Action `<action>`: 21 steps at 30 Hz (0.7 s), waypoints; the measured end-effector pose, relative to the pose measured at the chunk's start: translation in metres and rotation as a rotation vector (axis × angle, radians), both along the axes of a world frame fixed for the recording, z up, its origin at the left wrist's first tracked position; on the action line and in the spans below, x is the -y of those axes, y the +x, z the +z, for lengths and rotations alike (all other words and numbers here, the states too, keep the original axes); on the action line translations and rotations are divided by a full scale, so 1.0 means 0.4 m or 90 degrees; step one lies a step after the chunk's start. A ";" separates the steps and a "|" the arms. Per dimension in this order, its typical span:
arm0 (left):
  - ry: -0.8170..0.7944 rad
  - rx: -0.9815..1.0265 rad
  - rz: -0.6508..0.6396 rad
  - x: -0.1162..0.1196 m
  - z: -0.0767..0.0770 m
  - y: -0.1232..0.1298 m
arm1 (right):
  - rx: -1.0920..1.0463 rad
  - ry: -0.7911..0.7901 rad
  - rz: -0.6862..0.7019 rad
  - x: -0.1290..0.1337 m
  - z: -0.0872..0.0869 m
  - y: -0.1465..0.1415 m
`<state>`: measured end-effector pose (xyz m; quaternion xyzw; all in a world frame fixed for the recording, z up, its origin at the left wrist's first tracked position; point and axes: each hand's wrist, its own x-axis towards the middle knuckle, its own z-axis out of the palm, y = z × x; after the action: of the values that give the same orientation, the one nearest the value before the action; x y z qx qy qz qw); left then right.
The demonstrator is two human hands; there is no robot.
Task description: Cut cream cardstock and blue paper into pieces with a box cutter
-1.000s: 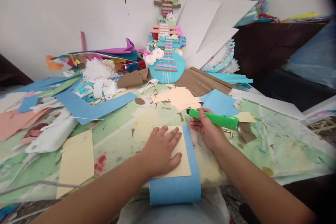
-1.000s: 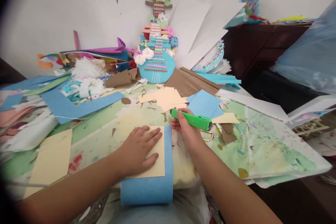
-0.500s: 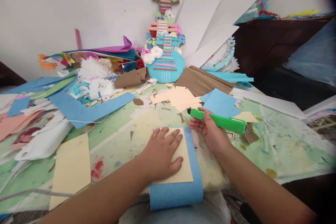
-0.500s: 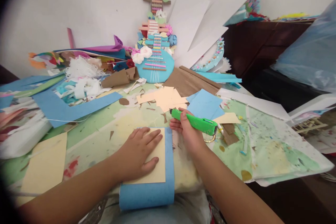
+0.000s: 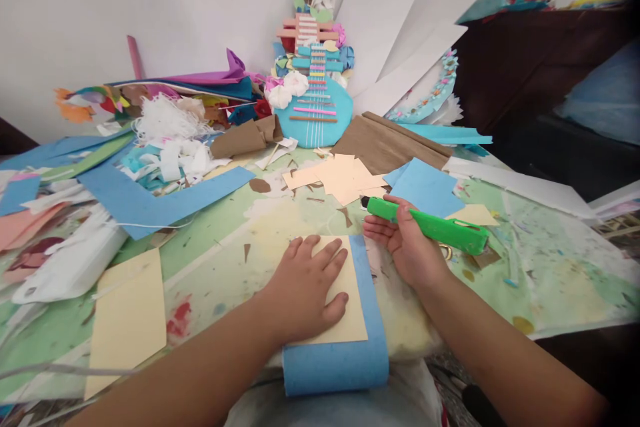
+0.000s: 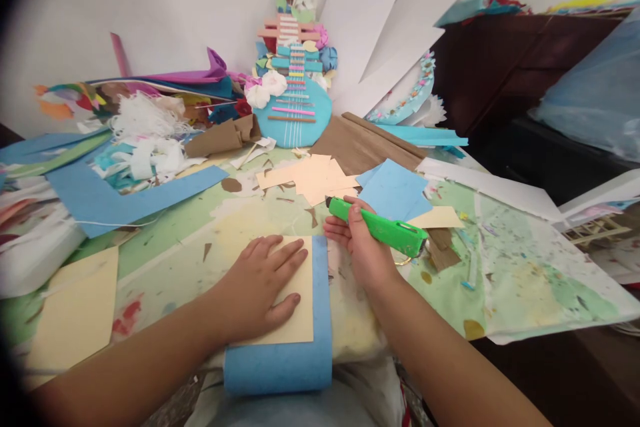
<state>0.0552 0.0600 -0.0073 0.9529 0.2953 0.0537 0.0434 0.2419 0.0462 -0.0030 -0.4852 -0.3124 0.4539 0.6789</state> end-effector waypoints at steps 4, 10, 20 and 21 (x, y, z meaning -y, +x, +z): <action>-0.004 -0.005 0.000 0.001 0.003 0.001 | 0.005 0.007 0.002 0.000 -0.001 -0.001; -0.007 -0.011 -0.001 0.001 0.001 0.001 | 0.147 0.012 -0.017 0.006 -0.005 0.015; 0.005 -0.058 0.017 0.018 0.013 0.016 | 0.166 -0.151 0.062 0.020 0.015 0.018; 0.007 -0.058 0.015 0.018 0.013 0.016 | 0.124 -0.168 0.096 0.021 0.019 0.019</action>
<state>0.0617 0.0527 -0.0021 0.9509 0.3082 0.0125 0.0239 0.2494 0.0377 0.0047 -0.5869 -0.3502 0.4913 0.5400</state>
